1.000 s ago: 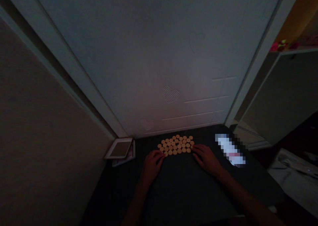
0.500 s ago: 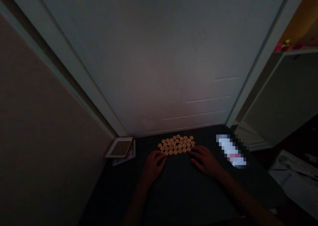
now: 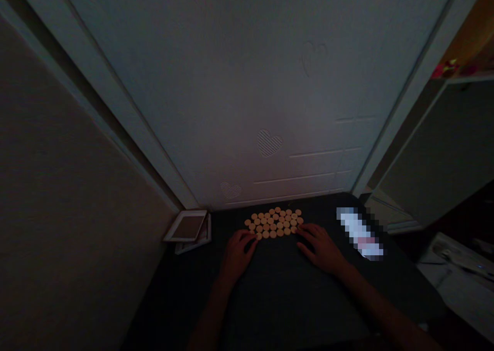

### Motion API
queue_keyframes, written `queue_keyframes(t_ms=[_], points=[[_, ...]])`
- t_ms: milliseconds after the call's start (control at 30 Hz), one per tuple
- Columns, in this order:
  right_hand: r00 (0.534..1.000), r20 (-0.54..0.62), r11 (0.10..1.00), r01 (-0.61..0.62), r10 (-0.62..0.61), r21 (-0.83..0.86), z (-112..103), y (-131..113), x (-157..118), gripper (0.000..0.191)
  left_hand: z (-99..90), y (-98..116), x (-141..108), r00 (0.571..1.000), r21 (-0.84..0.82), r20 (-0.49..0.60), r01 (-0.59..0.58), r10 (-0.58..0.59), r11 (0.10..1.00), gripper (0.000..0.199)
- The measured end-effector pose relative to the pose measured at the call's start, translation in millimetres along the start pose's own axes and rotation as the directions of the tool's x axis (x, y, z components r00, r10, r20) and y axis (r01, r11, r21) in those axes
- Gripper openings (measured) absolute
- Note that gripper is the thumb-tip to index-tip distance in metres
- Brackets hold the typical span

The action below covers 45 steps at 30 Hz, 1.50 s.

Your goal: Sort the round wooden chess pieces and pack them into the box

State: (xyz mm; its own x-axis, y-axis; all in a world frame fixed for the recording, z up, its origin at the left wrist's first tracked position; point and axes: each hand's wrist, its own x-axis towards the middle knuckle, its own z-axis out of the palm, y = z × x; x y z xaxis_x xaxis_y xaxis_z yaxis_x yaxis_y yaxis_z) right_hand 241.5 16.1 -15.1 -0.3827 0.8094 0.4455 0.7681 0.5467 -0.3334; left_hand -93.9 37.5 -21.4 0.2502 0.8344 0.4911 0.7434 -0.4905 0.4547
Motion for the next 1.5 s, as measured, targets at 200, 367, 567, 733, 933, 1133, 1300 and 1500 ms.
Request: queue_keyframes(t_ms=[200,367,567,733,933,1133,1300,1500], points=[[0.996,-0.061,0.998,-0.063,0.063,0.003,4.4,4.5,0.6,0.041,-4.2,1.8,-0.3,1.0,-0.001,-0.003,0.014,-0.014,1.0,0.019],[0.991,-0.077,0.994,-0.107,0.107,-0.003,8.5,8.5,0.4,0.045,-2.2,-0.4,1.7,0.998,0.071,-0.046,0.055,-0.052,0.996,0.041],[0.984,-0.09,0.988,-0.153,0.153,0.007,14.3,22.7,18.6,0.056,4.4,-2.7,4.4,0.997,0.144,0.017,0.066,-0.069,0.987,0.072],[0.99,-0.063,0.992,-0.126,0.125,-0.01,18.6,28.5,31.8,0.059,4.5,-3.7,3.2,0.997,0.176,0.029,0.066,-0.072,0.982,0.077],[0.991,-0.039,0.991,-0.129,0.128,-0.021,18.7,27.9,29.0,0.062,3.0,-2.7,3.3,0.996,0.157,0.019,0.084,-0.088,0.984,0.075],[0.976,-0.123,0.984,-0.179,0.178,0.003,20.7,29.1,27.9,0.052,-2.7,0.8,4.3,0.997,0.069,-0.032,0.073,-0.071,0.995,0.056],[0.966,-0.183,0.983,-0.172,0.181,0.065,16.8,26.4,26.7,0.031,-6.2,0.0,6.4,0.985,-0.01,-0.129,0.115,-0.115,0.993,0.03],[0.971,-0.188,0.988,-0.133,0.145,0.076,12.8,22.5,23.3,0.022,-9.6,-0.6,3.4,0.955,-0.072,-0.117,0.265,-0.272,0.961,0.031]])
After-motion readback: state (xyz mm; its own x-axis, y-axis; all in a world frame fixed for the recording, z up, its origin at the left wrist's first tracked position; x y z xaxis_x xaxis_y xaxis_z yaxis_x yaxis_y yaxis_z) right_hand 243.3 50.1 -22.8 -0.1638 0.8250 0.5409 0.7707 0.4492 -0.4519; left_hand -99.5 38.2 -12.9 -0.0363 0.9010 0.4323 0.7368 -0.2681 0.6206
